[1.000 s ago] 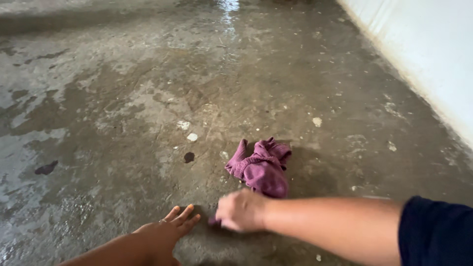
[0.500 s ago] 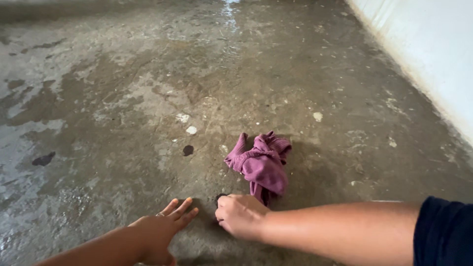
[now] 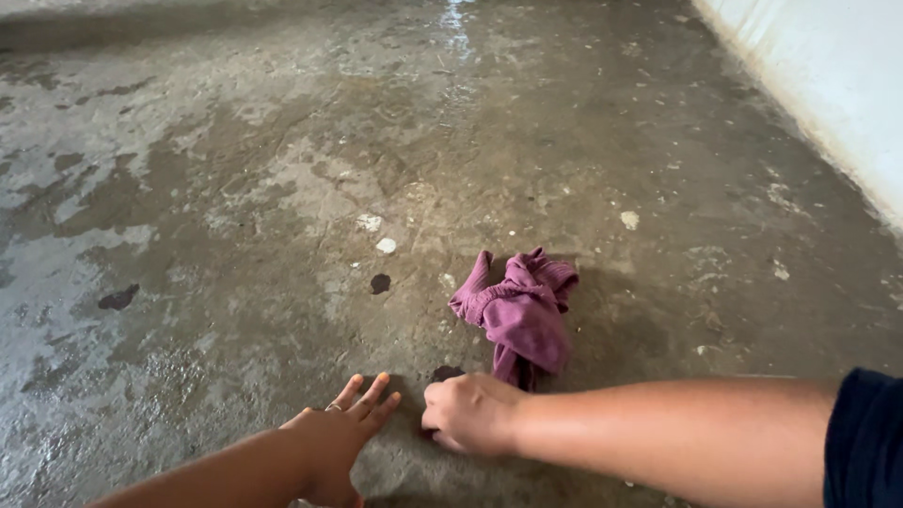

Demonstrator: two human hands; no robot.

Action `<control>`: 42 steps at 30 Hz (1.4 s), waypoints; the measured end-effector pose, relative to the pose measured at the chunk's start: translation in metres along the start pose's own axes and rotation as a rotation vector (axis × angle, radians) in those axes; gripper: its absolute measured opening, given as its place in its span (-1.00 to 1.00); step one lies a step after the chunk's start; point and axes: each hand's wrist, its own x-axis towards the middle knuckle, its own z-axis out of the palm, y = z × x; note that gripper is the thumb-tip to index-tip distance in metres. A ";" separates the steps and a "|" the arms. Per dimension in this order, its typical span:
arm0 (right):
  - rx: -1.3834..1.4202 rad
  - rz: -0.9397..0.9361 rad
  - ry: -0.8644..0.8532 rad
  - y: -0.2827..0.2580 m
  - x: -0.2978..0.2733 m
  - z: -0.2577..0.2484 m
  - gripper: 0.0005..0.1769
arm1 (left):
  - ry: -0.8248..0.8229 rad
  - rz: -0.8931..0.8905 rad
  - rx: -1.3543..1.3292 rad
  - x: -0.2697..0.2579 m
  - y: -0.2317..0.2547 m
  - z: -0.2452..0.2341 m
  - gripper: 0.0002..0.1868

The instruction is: The person wipes a concrete floor using a purple cloth, moving it across wet areas and scrubbing dark spots.

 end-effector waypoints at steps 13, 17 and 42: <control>0.113 0.353 0.153 0.014 0.010 -0.020 -0.80 | -0.030 -0.055 -0.026 -0.008 0.011 -0.013 0.41; 0.004 -0.032 0.115 0.002 0.002 0.001 -0.84 | -0.071 -0.070 -0.013 -0.012 0.015 -0.016 0.39; -0.191 0.368 0.117 0.072 0.025 -0.061 -0.80 | -0.033 -0.077 -0.009 -0.015 0.017 -0.014 0.35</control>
